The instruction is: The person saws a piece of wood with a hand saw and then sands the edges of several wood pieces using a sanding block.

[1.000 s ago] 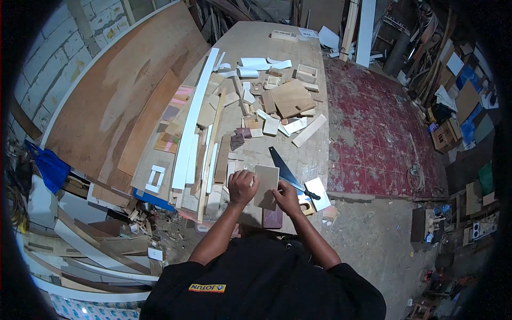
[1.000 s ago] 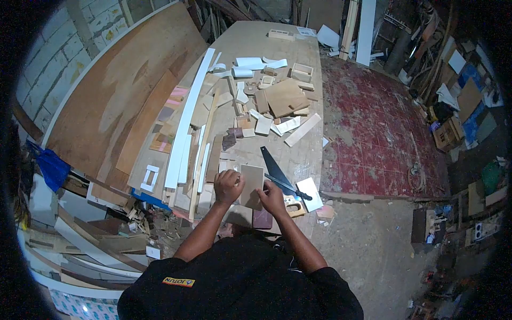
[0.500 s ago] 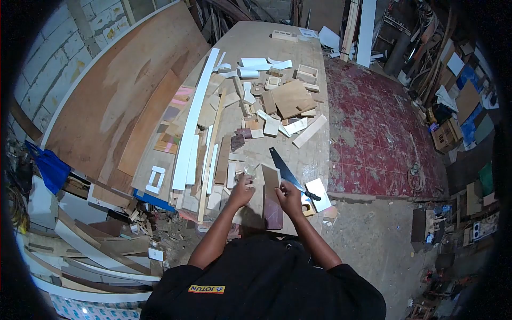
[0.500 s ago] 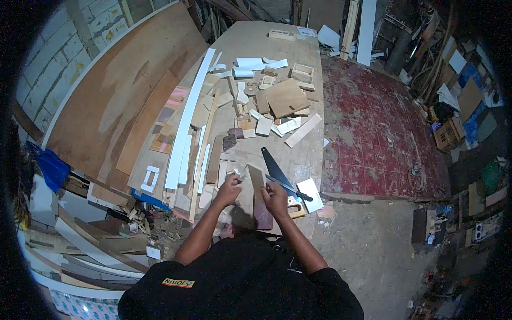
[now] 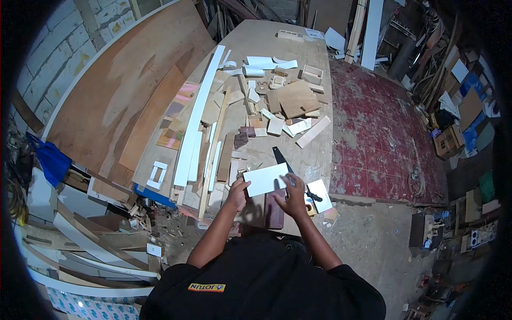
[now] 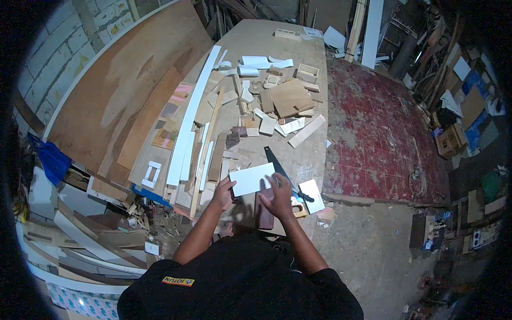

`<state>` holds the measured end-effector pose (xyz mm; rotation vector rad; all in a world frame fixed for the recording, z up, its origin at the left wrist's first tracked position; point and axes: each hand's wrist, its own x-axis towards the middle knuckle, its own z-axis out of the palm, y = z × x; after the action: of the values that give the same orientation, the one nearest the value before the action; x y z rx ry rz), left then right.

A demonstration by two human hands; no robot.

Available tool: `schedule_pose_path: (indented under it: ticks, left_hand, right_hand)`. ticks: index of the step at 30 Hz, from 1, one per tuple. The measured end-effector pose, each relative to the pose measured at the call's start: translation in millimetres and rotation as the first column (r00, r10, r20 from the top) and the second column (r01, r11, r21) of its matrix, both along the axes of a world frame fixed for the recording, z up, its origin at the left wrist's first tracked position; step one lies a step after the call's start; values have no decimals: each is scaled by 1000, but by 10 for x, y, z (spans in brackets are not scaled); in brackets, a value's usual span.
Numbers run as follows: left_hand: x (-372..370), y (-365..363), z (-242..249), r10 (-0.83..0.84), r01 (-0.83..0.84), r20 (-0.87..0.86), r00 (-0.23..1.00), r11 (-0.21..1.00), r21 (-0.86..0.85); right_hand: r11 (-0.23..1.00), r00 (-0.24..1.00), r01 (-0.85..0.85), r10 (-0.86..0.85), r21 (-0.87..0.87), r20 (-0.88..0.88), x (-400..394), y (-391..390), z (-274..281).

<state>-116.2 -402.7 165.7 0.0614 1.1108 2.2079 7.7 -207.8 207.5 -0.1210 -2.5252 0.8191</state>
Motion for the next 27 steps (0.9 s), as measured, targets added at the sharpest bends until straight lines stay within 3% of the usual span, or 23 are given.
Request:
schedule_pose_path:
  ticks: [2,3,4,5,9,11,12,14,18,20,21,24,26,27]
  left_hand:
    - [-12,-46,77,2,-2,15,1000,1000,4]
    - [-34,-73,61,4,-4,20,1000,1000,15]
    - [-47,-103,45,5,-5,25,1000,1000,24]
    - [-63,-120,30,11,-11,26,1000,1000,19]
    - [-69,-169,43,22,-22,-12,1000,1000,6]
    - [-78,-186,24,11,-10,3,1000,1000,-25]
    - [-64,-187,23,8,-8,4,1000,1000,-26]
    - [-28,-188,19,-18,19,19,1000,1000,-20]
    - [122,-109,-60,-88,86,75,993,996,33]
    - [218,-13,-53,-178,181,40,983,978,-104]
    - [249,19,-40,-251,246,20,968,927,-283]
    - [343,179,-149,-371,365,38,928,882,-298]
    - [381,283,-330,-436,428,28,899,865,-261]
    - [387,333,-342,-510,506,86,856,790,-346]
  right_hand:
    - [998,997,45,-48,-51,-55,-19,89,-118]
    - [941,997,80,-79,-329,15,-57,129,-146]
    - [807,992,127,-91,-577,92,-71,152,-178]
    - [709,992,121,-71,-694,101,-49,175,-209]
    - [591,995,80,-1,-802,98,-60,266,-339]
    - [434,990,82,65,-897,122,-58,258,-367]
    - [433,990,84,63,-897,123,-60,250,-390]
    - [245,980,106,138,-964,143,-64,224,-440]
    - [99,962,224,134,-970,236,-14,101,-376]
    - [-178,958,274,-32,-945,284,-63,142,-490]
    - [-251,979,188,-35,-949,203,-69,212,-690]
    - [-162,971,227,-41,-960,236,-107,215,-799]
    - [-136,970,134,-185,-982,158,-109,15,-727]
    - [-70,972,143,-175,-987,154,-87,40,-772]
